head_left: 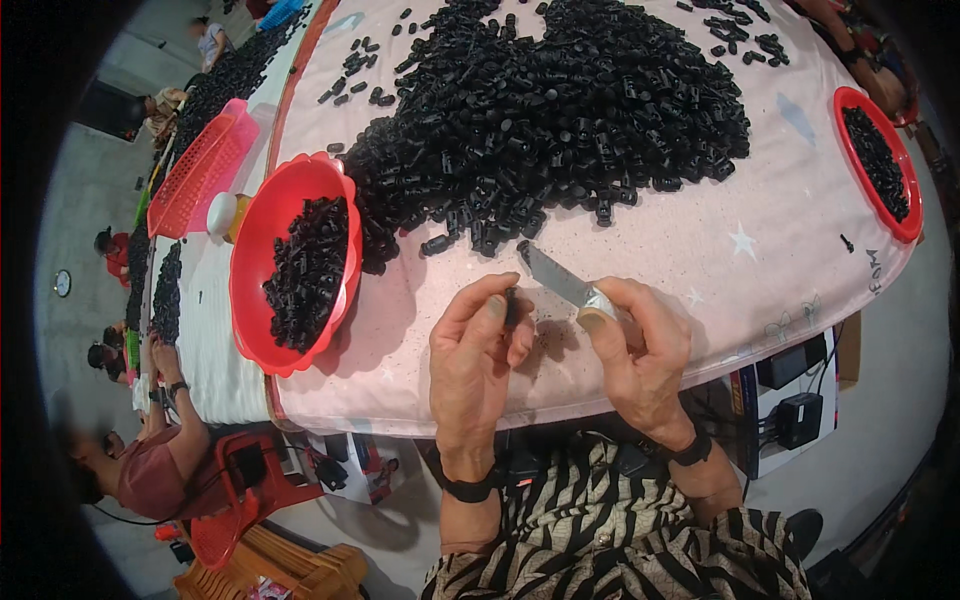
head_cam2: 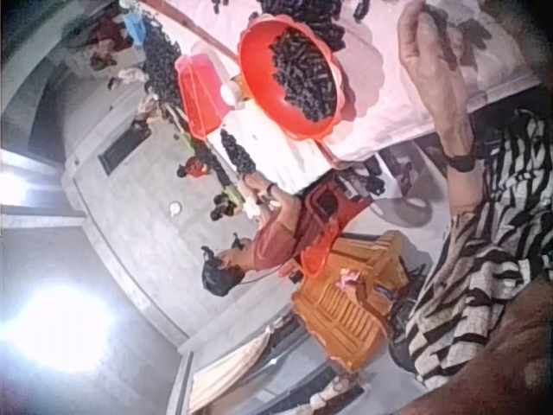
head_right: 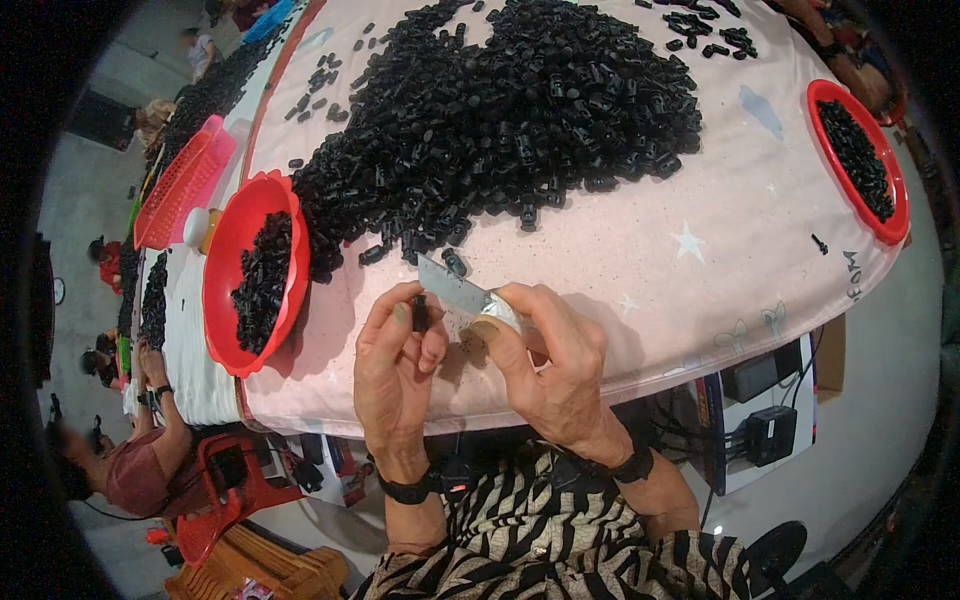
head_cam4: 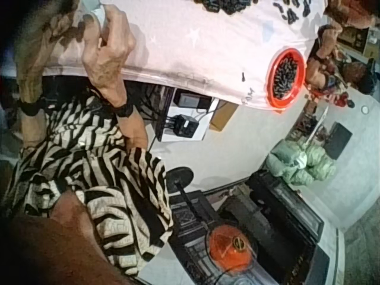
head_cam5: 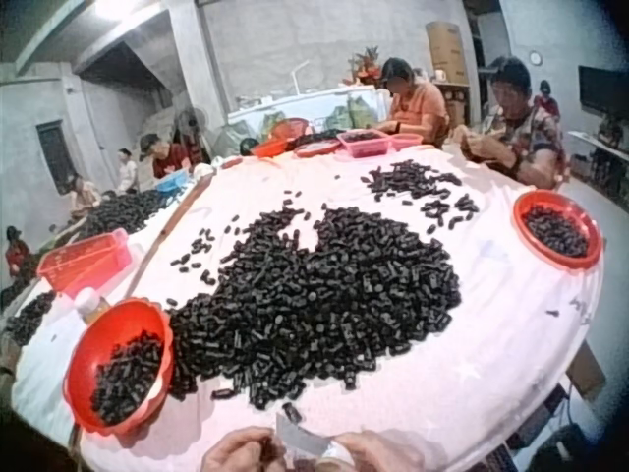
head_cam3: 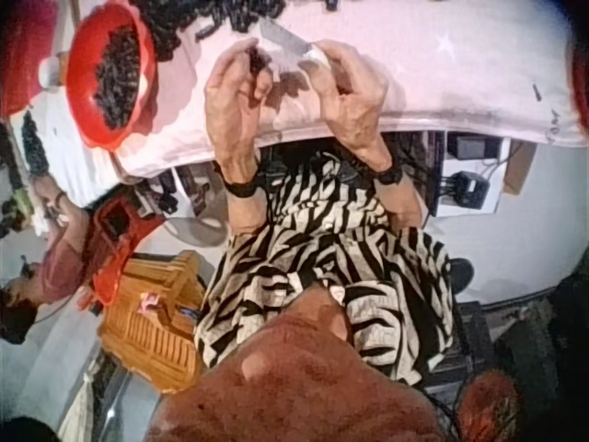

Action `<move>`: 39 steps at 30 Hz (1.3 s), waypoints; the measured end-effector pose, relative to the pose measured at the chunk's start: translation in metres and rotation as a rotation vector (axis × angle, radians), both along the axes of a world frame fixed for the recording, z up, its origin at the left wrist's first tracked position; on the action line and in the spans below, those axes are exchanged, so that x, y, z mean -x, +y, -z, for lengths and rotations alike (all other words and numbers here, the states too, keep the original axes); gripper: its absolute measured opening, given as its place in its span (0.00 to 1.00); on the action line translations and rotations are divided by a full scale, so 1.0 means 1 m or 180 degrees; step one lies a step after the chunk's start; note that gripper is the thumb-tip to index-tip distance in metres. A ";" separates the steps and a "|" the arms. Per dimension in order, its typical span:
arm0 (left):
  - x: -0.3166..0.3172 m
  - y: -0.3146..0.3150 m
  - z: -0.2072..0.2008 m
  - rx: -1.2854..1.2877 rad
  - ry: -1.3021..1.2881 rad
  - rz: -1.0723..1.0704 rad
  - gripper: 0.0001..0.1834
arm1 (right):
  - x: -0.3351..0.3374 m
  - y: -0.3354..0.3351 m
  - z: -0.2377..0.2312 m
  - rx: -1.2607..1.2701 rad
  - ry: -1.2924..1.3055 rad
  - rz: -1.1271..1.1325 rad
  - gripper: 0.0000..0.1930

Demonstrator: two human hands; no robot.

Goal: Trimming excess plastic from small black shoe components using a utility knife.

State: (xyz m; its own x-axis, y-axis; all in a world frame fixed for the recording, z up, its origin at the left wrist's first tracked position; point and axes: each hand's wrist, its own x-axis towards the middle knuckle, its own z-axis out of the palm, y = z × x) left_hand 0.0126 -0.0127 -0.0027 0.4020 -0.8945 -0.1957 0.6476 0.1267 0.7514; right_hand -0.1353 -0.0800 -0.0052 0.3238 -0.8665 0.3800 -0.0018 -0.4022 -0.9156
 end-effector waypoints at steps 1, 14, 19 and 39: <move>0.000 0.000 0.001 0.0012 -0.0016 0.0054 0.14 | 0.000 0.000 0.001 0.0023 -0.0001 0.0037 0.10; 0.002 -0.002 -0.003 -0.0083 -0.0336 0.0044 0.17 | -0.001 0.002 -0.006 0.0012 -0.0018 0.0024 0.09; 0.002 0.012 -0.018 -0.0388 -0.0630 0.0199 0.20 | 0.002 0.002 -0.007 -0.0019 0.0135 0.0051 0.10; -0.058 -0.004 -0.043 -0.0883 -0.4358 -0.0444 0.11 | 0.007 0.000 -0.007 0.0002 0.0139 0.0036 0.11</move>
